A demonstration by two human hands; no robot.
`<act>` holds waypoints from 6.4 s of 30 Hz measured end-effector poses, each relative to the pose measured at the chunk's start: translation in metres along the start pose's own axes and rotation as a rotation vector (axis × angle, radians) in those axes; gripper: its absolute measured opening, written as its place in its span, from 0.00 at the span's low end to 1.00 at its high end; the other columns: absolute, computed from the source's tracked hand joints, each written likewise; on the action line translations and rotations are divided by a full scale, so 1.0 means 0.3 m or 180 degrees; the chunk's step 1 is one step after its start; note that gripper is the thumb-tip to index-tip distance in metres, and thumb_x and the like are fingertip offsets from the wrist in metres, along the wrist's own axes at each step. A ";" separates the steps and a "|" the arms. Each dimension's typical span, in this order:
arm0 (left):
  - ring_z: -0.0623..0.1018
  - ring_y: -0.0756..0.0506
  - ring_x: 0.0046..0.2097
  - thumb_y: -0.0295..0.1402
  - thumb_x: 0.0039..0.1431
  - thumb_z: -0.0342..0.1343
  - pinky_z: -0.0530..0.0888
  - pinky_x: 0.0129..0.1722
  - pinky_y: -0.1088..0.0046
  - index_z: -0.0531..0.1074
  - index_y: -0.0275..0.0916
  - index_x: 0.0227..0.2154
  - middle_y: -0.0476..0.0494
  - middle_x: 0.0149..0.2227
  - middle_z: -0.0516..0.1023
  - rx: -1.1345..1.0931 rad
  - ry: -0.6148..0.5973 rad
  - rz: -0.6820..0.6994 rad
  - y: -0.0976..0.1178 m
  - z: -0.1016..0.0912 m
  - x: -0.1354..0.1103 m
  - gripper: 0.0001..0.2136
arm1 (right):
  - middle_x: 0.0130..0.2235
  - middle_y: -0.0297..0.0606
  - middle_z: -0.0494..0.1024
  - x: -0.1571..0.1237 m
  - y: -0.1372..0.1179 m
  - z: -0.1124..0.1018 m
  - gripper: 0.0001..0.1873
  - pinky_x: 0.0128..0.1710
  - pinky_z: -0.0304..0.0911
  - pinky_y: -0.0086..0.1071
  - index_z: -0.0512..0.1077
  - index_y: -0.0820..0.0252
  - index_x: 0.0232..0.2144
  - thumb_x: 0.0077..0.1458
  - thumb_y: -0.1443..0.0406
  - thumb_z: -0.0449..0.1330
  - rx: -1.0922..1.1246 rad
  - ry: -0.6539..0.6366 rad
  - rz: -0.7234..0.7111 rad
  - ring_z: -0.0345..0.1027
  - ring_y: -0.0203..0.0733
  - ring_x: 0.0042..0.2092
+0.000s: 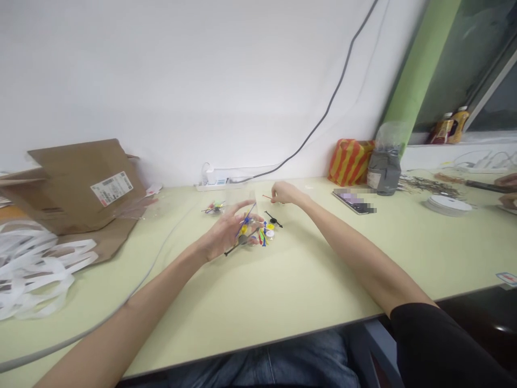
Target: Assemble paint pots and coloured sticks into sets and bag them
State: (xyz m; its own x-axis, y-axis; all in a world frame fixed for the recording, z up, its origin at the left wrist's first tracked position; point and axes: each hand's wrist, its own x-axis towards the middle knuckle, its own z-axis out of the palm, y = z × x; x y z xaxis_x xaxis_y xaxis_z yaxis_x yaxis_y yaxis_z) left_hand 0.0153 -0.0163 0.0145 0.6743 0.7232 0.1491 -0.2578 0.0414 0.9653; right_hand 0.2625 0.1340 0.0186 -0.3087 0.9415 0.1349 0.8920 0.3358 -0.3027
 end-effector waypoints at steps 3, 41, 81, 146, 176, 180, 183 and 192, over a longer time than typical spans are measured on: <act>0.76 0.35 0.54 0.45 0.60 0.61 0.76 0.44 0.57 0.61 0.47 0.62 0.33 0.55 0.74 -0.0038 -0.0001 -0.0016 -0.002 0.002 0.001 0.29 | 0.30 0.41 0.80 -0.014 -0.016 -0.078 0.08 0.31 0.60 0.27 0.78 0.64 0.32 0.53 0.63 0.65 0.0215 0.0271 -0.0188 0.71 0.38 0.32; 0.76 0.34 0.54 0.43 0.60 0.61 0.77 0.45 0.55 0.60 0.47 0.62 0.33 0.53 0.75 -0.0006 0.0017 -0.0013 -0.013 0.009 0.000 0.29 | 0.43 0.42 0.75 -0.090 -0.067 -0.356 0.08 0.45 0.61 0.34 0.75 0.63 0.41 0.62 0.65 0.59 0.0198 0.1269 -0.0799 0.66 0.40 0.42; 0.74 0.31 0.57 0.44 0.64 0.56 0.77 0.44 0.50 0.56 0.46 0.64 0.33 0.55 0.73 -0.0135 -0.0145 -0.0246 -0.003 0.024 -0.011 0.28 | 0.31 0.38 0.79 -0.212 -0.255 -0.379 0.12 0.33 0.66 0.29 0.75 0.64 0.37 0.58 0.59 0.65 0.1834 0.0303 -0.2205 0.70 0.36 0.32; 0.78 0.46 0.43 0.27 0.62 0.47 0.75 0.47 0.65 0.67 0.39 0.45 0.44 0.39 0.77 0.3365 0.1868 0.1447 -0.017 -0.093 0.011 0.11 | 0.30 0.34 0.76 -0.243 -0.079 -0.042 0.12 0.28 0.66 0.27 0.71 0.61 0.31 0.60 0.58 0.61 0.3953 0.1252 0.0915 0.67 0.31 0.26; 0.57 0.40 0.71 0.26 0.60 0.43 0.59 0.67 0.52 0.57 0.42 0.68 0.40 0.71 0.56 0.5698 0.1426 -0.0109 -0.095 -0.433 0.001 0.32 | 0.57 0.47 0.69 -0.198 -0.069 0.088 0.24 0.62 0.56 0.46 0.69 0.59 0.53 0.54 0.74 0.58 0.1912 0.0893 -0.0051 0.63 0.48 0.57; 0.59 0.40 0.70 0.26 0.60 0.42 0.60 0.66 0.54 0.56 0.42 0.68 0.41 0.71 0.56 0.5823 0.1396 -0.0147 -0.092 -0.437 0.006 0.31 | 0.57 0.49 0.67 -0.334 -0.032 0.127 0.24 0.61 0.57 0.47 0.64 0.58 0.57 0.57 0.72 0.52 0.1032 0.1349 -0.0915 0.62 0.49 0.59; 0.58 0.40 0.70 0.25 0.60 0.41 0.59 0.66 0.55 0.54 0.41 0.69 0.40 0.71 0.55 0.5923 0.1365 -0.0107 -0.084 -0.429 0.003 0.32 | 0.53 0.47 0.69 -0.359 -0.016 0.157 0.21 0.57 0.61 0.44 0.62 0.58 0.55 0.59 0.70 0.50 0.1289 0.1526 -0.0724 0.65 0.46 0.55; 0.56 0.44 0.71 0.16 0.49 0.41 0.56 0.68 0.59 0.49 0.41 0.70 0.44 0.72 0.53 0.5690 0.1247 0.0559 -0.041 -0.328 -0.018 0.42 | 0.52 0.47 0.71 -0.395 -0.069 0.175 0.18 0.56 0.62 0.44 0.64 0.57 0.55 0.64 0.65 0.49 0.1438 0.1655 -0.0880 0.66 0.48 0.55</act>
State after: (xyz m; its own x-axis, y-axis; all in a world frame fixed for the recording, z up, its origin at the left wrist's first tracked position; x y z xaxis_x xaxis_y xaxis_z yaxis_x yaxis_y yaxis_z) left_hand -0.0533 0.0471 -0.0192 0.4756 0.7487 0.4618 0.8346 -0.5499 0.0321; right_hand 0.2634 0.0170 -0.0406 -0.2060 0.7244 0.6579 0.5470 0.6427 -0.5363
